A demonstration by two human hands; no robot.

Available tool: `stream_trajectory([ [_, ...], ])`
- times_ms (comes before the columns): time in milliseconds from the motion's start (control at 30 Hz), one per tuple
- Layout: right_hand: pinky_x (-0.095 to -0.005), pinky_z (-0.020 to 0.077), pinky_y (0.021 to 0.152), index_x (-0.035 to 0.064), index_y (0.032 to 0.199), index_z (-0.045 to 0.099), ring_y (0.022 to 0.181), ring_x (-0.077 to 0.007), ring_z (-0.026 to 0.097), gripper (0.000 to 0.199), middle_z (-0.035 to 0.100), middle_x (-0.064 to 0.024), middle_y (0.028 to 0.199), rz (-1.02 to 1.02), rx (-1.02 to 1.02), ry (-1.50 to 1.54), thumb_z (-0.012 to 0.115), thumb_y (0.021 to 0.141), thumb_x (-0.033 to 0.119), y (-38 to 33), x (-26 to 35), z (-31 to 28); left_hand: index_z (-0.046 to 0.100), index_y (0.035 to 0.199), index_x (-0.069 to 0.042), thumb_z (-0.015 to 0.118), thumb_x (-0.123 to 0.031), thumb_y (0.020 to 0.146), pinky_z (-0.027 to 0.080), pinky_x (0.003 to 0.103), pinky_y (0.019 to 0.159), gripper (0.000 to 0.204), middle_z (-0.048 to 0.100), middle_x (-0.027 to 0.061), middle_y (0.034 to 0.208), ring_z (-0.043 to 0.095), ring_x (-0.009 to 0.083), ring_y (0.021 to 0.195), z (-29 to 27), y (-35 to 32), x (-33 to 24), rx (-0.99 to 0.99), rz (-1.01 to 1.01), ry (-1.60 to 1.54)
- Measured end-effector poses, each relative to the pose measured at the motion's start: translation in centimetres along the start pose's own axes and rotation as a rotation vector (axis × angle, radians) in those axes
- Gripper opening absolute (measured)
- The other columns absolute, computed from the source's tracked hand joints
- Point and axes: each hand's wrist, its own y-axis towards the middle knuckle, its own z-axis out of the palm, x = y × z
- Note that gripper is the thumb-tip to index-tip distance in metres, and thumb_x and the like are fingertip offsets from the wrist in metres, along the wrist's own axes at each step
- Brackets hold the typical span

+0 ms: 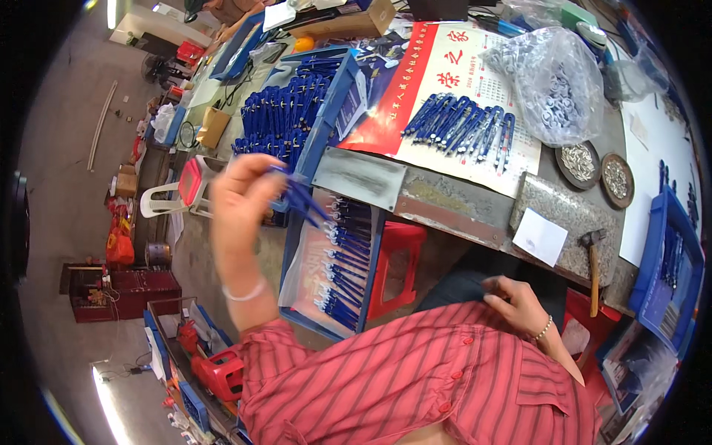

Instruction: Assembling small blue plastic components by inserting metal pins and securing them with a hammer.

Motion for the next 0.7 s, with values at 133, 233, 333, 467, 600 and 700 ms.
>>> stream_trajectory([
  [133, -0.0275, 0.0488, 0.074, -0.0029, 0.113, 0.057, 0.082, -0.0112, 0.059, 0.031, 0.067, -0.0082, 0.097, -0.227, -0.263, 0.182, 0.062, 0.087, 0.012, 0.2, 6.2, -0.4, 0.065, 0.096, -0.001, 0.070, -0.004, 0.080, 0.038, 0.017, 0.052, 0.017, 0.057, -0.0050, 0.071, 0.048, -0.0002, 0.059, 10.9, -2.7, 2.1, 0.371, 0.052, 0.011],
  [233, -0.0262, 0.0477, 0.068, -0.0014, 0.106, 0.059, 0.073, -0.0110, 0.057, 0.025, 0.064, -0.0057, 0.087, -0.224, -0.297, 0.192, 0.065, 0.084, 0.009, -0.6, 6.9, -0.8, 0.065, 0.095, -0.001, 0.070, -0.006, 0.080, 0.036, 0.018, 0.050, 0.016, 0.055, -0.0046, 0.070, 0.045, -0.0006, 0.057, 18.2, -4.4, 1.7, 0.493, 0.059, -0.187],
  [333, -0.0256, 0.0458, 0.061, -0.0008, 0.096, 0.060, 0.066, -0.0109, 0.055, 0.017, 0.060, -0.0048, 0.076, -0.203, -0.313, 0.217, 0.067, 0.082, 0.006, -2.0, 5.3, -0.8, 0.066, 0.094, -0.001, 0.070, -0.006, 0.081, 0.036, 0.018, 0.050, 0.015, 0.056, -0.0039, 0.071, 0.045, -0.0005, 0.057, 22.7, -5.4, 1.4, 0.548, 0.130, -0.224],
  [467, -0.0247, 0.0466, 0.067, -0.0017, 0.101, 0.060, 0.075, -0.0067, 0.053, 0.019, 0.061, -0.0020, 0.081, -0.195, -0.408, 0.373, 0.064, 0.085, 0.006, -4.1, 4.1, -1.2, 0.062, 0.108, 0.000, 0.069, -0.005, 0.082, 0.038, 0.016, 0.053, 0.028, 0.057, -0.0019, 0.082, 0.046, -0.0005, 0.060, 26.1, -6.4, 2.1, 0.585, -0.008, -0.342],
  [600, -0.0218, 0.0446, 0.061, -0.0011, 0.105, 0.060, 0.071, -0.0037, 0.052, 0.021, 0.059, 0.0016, 0.080, -0.116, -0.467, 0.468, 0.064, 0.087, 0.009, -4.9, 3.9, -2.2, 0.060, 0.112, 0.002, 0.067, -0.004, 0.085, 0.047, 0.018, 0.069, 0.029, 0.058, 0.0010, 0.095, 0.056, 0.0039, 0.077, 27.6, -8.1, 4.0, 0.758, -0.209, -0.392],
  [700, -0.0185, 0.0385, 0.051, 0.0014, 0.107, 0.061, 0.060, -0.0004, 0.048, 0.023, 0.054, 0.0052, 0.070, -0.024, -0.374, 0.568, 0.065, 0.089, 0.014, -5.1, 2.7, -2.5, 0.064, 0.103, 0.003, 0.067, -0.007, 0.084, 0.046, 0.021, 0.064, 0.021, 0.057, 0.0010, 0.088, 0.055, 0.0057, 0.073, 29.0, -9.6, 4.7, 0.656, -0.229, -0.511],
])
